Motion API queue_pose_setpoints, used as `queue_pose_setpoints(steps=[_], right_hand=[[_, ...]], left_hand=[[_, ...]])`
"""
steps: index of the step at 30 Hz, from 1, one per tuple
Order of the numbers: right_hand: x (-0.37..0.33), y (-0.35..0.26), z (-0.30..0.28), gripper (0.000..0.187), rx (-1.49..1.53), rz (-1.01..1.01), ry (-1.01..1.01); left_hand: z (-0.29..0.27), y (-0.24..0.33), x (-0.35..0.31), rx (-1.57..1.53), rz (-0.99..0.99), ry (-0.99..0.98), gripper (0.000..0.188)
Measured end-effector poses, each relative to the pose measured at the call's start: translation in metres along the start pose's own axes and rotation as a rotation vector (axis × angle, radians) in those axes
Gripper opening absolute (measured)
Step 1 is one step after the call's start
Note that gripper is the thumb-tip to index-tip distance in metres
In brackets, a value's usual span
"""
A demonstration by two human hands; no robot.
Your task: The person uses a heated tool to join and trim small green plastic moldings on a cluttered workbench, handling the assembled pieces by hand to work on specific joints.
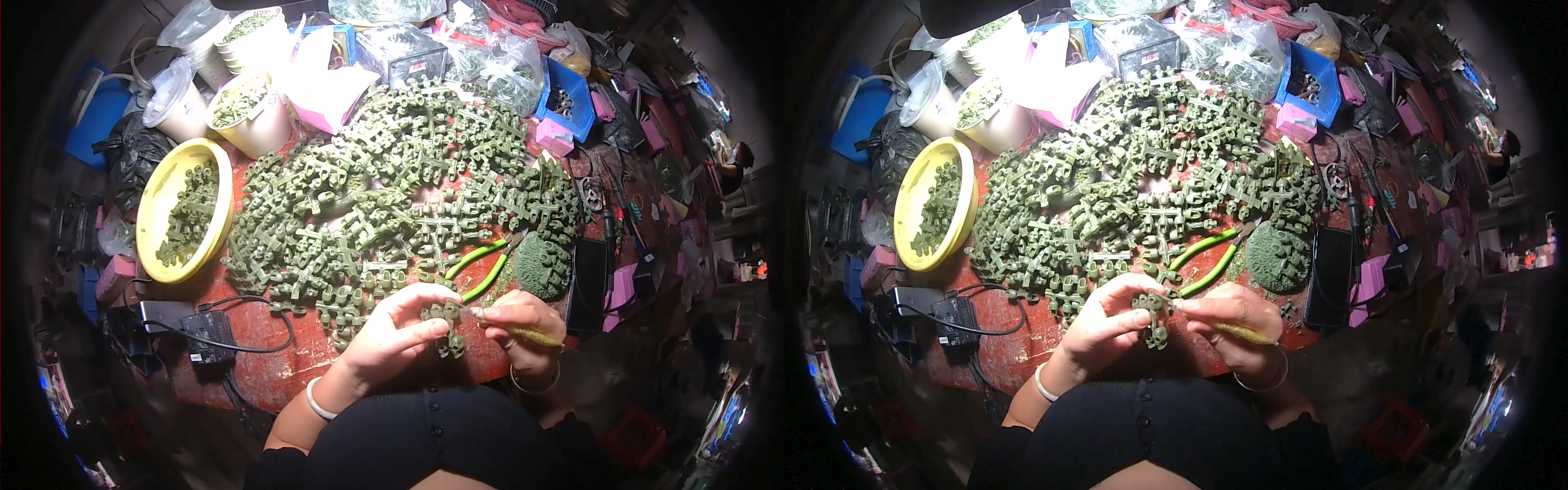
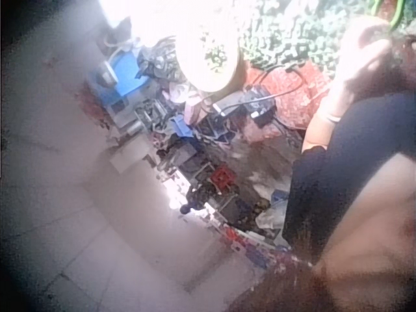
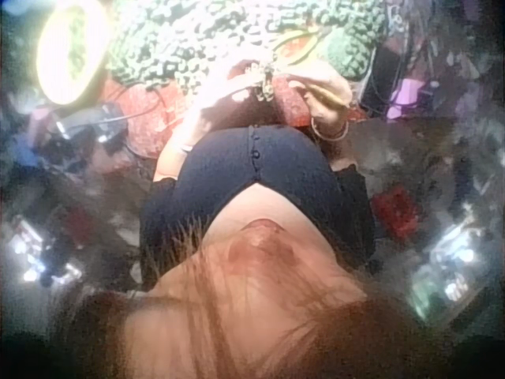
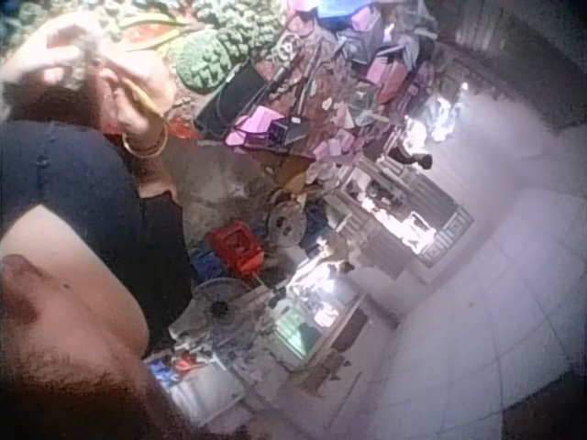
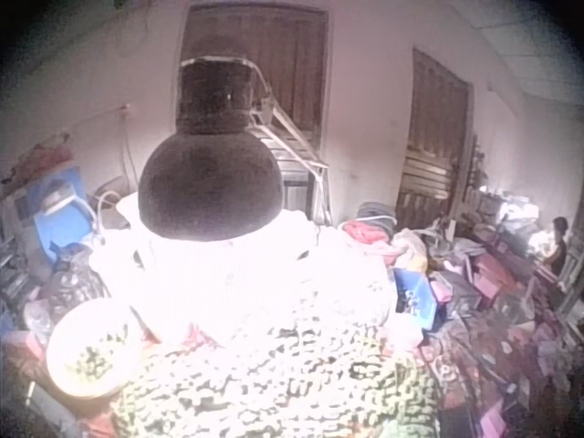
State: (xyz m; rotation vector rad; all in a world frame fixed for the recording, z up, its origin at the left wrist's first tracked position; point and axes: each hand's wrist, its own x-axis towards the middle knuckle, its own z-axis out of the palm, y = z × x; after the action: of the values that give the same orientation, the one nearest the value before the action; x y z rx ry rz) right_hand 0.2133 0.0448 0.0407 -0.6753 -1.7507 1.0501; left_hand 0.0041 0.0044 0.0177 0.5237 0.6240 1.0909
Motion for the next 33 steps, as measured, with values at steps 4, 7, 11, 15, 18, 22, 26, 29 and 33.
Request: queue_pose_setpoints(steps=[4, 7, 11, 15, 18, 22, 26, 29, 33], right_hand=[[-0.003, -0.002, -0.002, 0.025, 0.011, -0.032, -0.007], [-0.006, 0.0, 0.0, 0.021, 0.027, 0.013, 0.006], [-0.011, 0.006, 0.002, 0.023, 0.073, 0.063, 0.083], [-0.014, -0.002, 0.011, 0.028, 0.147, 0.269, 0.196], [-0.005, 0.003, 0.012, 0.026, -0.075, 0.179, 0.014], [-0.004, 0.0, 0.023, 0.026, 0.014, 0.233, 0.025], [-0.004, -0.004, 0.021, 0.026, 0.276, 0.452, 0.189], [-0.007, 0.003, 0.017, 0.025, 0.304, 0.409, 0.215], [-0.006, 0.001, 0.013, 0.026, 0.26, 0.296, 0.153]], left_hand=[[-0.005, -0.003, -0.001, -0.041, -0.06, 0.012, 0.036], [-0.002, -0.001, -0.001, -0.135, -0.075, 0.018, 0.037], [-0.001, 0.002, -0.001, -0.169, -0.11, 0.017, 0.037], [0.006, 0.003, 0.003, 0.15, 0.016, 0.044, 0.041], [0.005, -0.002, 0.002, 0.299, 0.142, 0.028, 0.043], [0.004, 0.0, 0.002, 0.352, 0.151, 0.027, 0.04], [0.005, 0.004, 0.002, 0.155, 0.009, -0.037, 0.032], [0.008, 0.004, 0.002, -0.192, -0.157, -0.1, 0.035], [0.006, 0.015, -0.001, -0.336, -0.249, -0.219, 0.046]])
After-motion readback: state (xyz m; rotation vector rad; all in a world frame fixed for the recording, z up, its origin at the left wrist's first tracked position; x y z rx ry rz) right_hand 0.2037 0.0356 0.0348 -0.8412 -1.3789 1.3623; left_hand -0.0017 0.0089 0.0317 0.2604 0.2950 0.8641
